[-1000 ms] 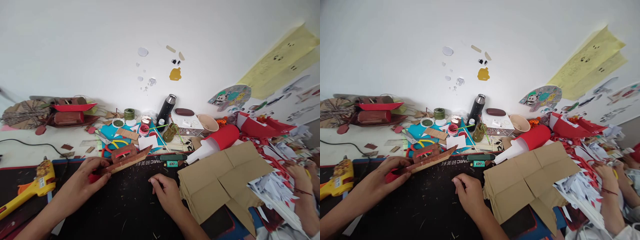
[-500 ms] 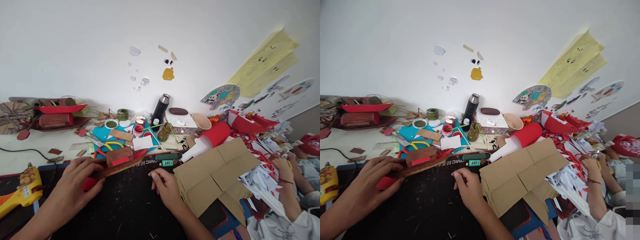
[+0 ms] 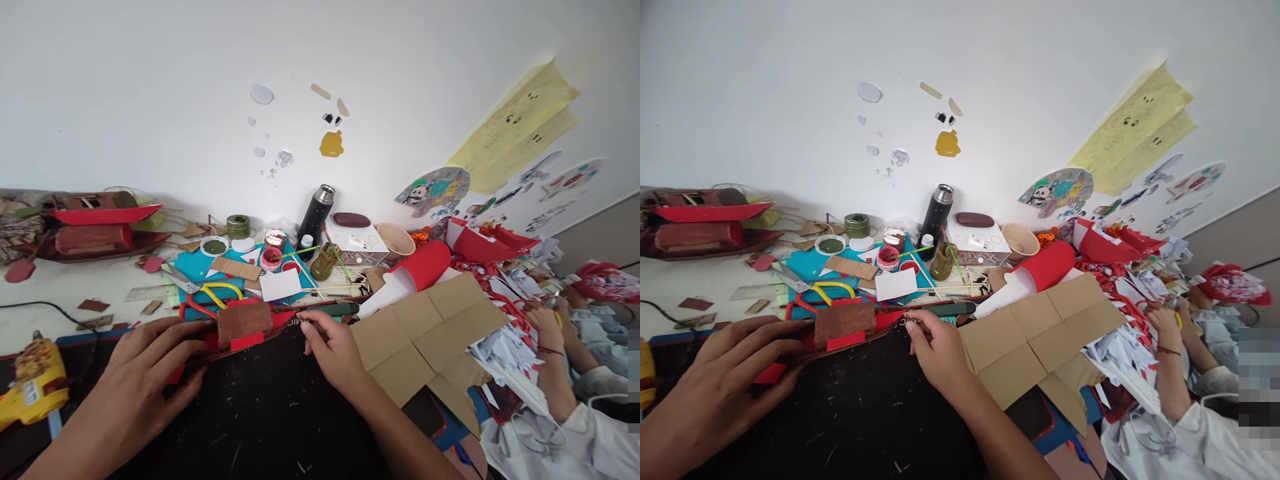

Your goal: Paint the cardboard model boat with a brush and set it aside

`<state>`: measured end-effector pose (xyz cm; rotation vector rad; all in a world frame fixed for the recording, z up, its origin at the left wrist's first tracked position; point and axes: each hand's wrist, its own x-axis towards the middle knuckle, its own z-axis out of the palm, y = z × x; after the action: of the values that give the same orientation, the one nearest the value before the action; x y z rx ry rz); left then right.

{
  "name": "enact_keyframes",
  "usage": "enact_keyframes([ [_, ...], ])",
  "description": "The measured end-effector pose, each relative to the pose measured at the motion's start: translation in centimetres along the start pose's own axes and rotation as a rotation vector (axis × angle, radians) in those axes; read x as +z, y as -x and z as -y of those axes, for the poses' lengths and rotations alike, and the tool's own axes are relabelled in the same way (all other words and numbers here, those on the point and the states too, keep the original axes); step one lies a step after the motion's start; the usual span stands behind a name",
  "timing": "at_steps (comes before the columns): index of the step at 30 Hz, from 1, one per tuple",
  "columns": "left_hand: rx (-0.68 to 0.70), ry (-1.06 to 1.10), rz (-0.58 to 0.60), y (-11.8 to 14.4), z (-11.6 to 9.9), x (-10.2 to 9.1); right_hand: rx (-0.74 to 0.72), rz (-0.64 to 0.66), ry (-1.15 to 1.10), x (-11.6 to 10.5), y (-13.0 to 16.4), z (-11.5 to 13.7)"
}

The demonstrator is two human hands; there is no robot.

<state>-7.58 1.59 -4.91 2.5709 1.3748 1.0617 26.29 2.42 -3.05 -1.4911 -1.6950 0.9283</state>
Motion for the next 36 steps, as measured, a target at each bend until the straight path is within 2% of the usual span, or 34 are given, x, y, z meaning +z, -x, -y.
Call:
enact_keyframes([
  [3, -0.001, -0.012, 0.024, 0.0, -0.1, 0.0, -0.001, 0.017, 0.066, -0.1, -0.2, 0.1],
  [9, 0.031, -0.002, -0.026, -0.2, -0.6, -0.1, -0.015, 0.039, 0.220, -0.4, -0.5, 0.3],
  [14, 0.066, -0.029, -0.008, 0.1, -0.1, -0.1, -0.044, 0.045, 0.300, -0.5, -0.8, 0.4],
  [20, 0.085, -0.082, 0.070, 1.1, 0.6, 0.1, -0.053, 0.053, 0.288, -0.5, -1.1, 0.4],
  [29, 0.103, -0.080, 0.042, 1.0, 0.7, 0.4, -0.064, 0.071, 0.299, -0.4, -1.4, 0.4],
  [32, 0.072, -0.060, 0.005, 0.8, 0.5, 0.4, -0.065, 0.062, 0.251, -0.5, -1.5, 0.5],
  [36, 0.047, -0.013, 0.019, 0.5, 0.4, 0.5, -0.065, 0.013, 0.163, -0.9, -1.7, 1.3],
])
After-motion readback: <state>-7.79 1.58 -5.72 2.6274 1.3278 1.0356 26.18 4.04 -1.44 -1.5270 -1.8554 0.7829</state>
